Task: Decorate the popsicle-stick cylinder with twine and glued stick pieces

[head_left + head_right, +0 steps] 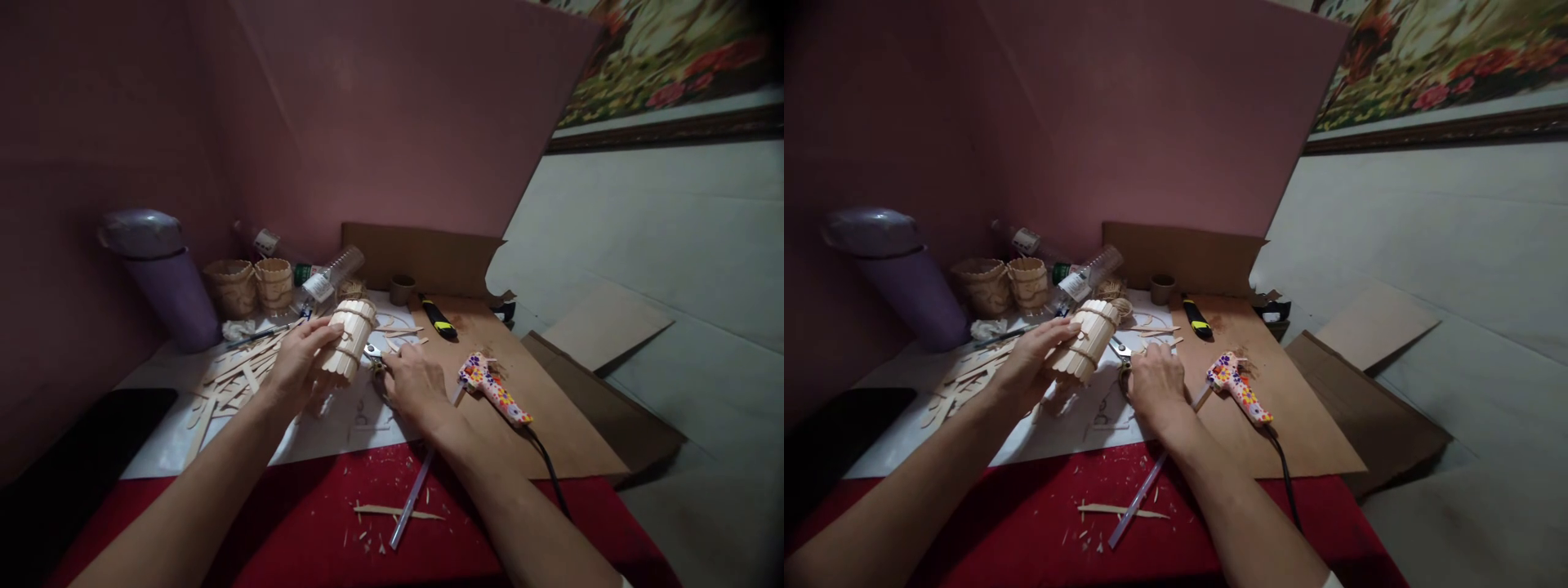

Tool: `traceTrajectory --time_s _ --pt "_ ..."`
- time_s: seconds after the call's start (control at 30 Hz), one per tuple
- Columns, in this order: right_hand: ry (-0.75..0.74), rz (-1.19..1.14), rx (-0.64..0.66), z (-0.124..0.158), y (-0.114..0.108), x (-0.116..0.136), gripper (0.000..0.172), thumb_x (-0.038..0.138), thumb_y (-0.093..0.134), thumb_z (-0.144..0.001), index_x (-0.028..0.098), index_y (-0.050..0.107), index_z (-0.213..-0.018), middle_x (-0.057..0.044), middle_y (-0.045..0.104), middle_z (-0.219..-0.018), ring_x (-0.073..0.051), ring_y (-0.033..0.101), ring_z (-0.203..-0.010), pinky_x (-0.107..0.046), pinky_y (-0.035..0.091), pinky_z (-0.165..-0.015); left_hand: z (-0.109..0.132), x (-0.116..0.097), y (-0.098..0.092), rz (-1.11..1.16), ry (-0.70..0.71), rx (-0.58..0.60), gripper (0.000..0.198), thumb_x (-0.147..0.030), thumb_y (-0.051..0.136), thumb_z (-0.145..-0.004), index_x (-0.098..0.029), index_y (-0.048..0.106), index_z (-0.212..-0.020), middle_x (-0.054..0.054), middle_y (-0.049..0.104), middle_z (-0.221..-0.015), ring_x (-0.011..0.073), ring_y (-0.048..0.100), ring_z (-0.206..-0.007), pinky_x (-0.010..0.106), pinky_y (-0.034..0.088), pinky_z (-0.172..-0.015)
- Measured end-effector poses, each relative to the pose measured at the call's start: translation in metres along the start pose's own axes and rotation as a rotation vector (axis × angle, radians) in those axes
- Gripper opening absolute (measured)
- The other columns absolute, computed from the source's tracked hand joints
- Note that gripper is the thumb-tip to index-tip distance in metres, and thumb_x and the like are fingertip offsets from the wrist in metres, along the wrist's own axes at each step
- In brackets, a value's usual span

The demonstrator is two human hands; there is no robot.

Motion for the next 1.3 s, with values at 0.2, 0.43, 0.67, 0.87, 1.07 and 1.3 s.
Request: traceTrajectory --time_s 0.2,0.43,0.67,0.87,1.07,1.3 --pt "-0.104 -0.655 -0.445 0.012 -0.032 0.01 0.012 0.025 0.055 -0.092 0.02 0.062 -0.083 -0.004 0.067 -0.084 -0.018 0.06 -0.08 -0.029 0.046 -0.073 0.003 0.008 0.008 -0.069 0.026 0.018 0.052 -0.032 0.081 -0.063 -0.014 0.063 -0.109 0.006 0.068 -0.083 0.0152 0.063 -0.059 0.025 0.05 -0.047" --pt "-0.055 -0.85 -0.367 0.014 -0.027 0.009 0.016 0.029 0.055 -0.092 0.019 0.062 -0.082 -0.003 0.066 -0.079 -0.015 0.057 -0.07 -0.027 0.043 -0.065 0.008 0.012 0.015 -0.113 0.082 -0.013 0.077 -0.039 0.087 -0.052 -0.008 0.061 -0.117 0.01 0.071 -0.091 0.0186 0.064 -0.072 0.027 0.048 -0.061" --pt "0.05 -1.112 -0.206 0.007 -0.021 0.001 0.018 0.034 0.056 -0.087 0.018 0.061 -0.08 0.0 0.06 -0.071 -0.013 0.053 -0.065 -0.026 0.041 -0.061 0.008 0.014 0.026 -0.019 0.061 0.292 0.049 -0.028 0.07 -0.068 -0.012 0.067 -0.115 0.009 0.071 -0.094 0.0185 0.061 -0.074 0.028 0.048 -0.063" --pt "0.156 -1.33 0.008 -0.004 -0.014 -0.008 0.02 0.036 0.065 -0.071 0.018 0.059 -0.067 0.004 0.05 -0.057 -0.01 0.044 -0.055 -0.025 0.035 -0.054 0.008 0.015 0.026 -0.026 0.022 0.307 0.053 -0.019 0.065 -0.064 -0.013 0.066 -0.117 0.007 0.072 -0.092 0.0181 0.062 -0.071 0.028 0.047 -0.064" --pt "0.176 -1.391 0.08 -0.005 -0.017 -0.011 0.017 0.033 0.068 -0.066 0.018 0.059 -0.064 0.006 0.049 -0.056 -0.009 0.041 -0.054 -0.024 0.031 -0.052 0.009 0.016 0.027 -0.038 0.032 0.34 0.052 -0.017 0.063 -0.064 -0.013 0.066 -0.116 0.008 0.072 -0.094 0.0196 0.063 -0.076 0.028 0.047 -0.066" --pt "0.141 -1.383 0.128 -0.004 -0.018 -0.01 0.018 0.033 0.067 -0.067 0.018 0.059 -0.064 0.006 0.048 -0.055 -0.009 0.041 -0.054 -0.024 0.03 -0.051 0.007 0.013 0.028 -0.074 0.093 0.392 0.049 -0.018 0.062 -0.068 -0.014 0.066 -0.116 0.008 0.071 -0.098 0.0201 0.062 -0.079 0.029 0.047 -0.07"
Point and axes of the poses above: each hand's wrist, its own z-axis away from the middle knuckle, its own y-axis out of the palm, x = y × z, the point moved 5 cm from there along -z, towards the middle knuckle
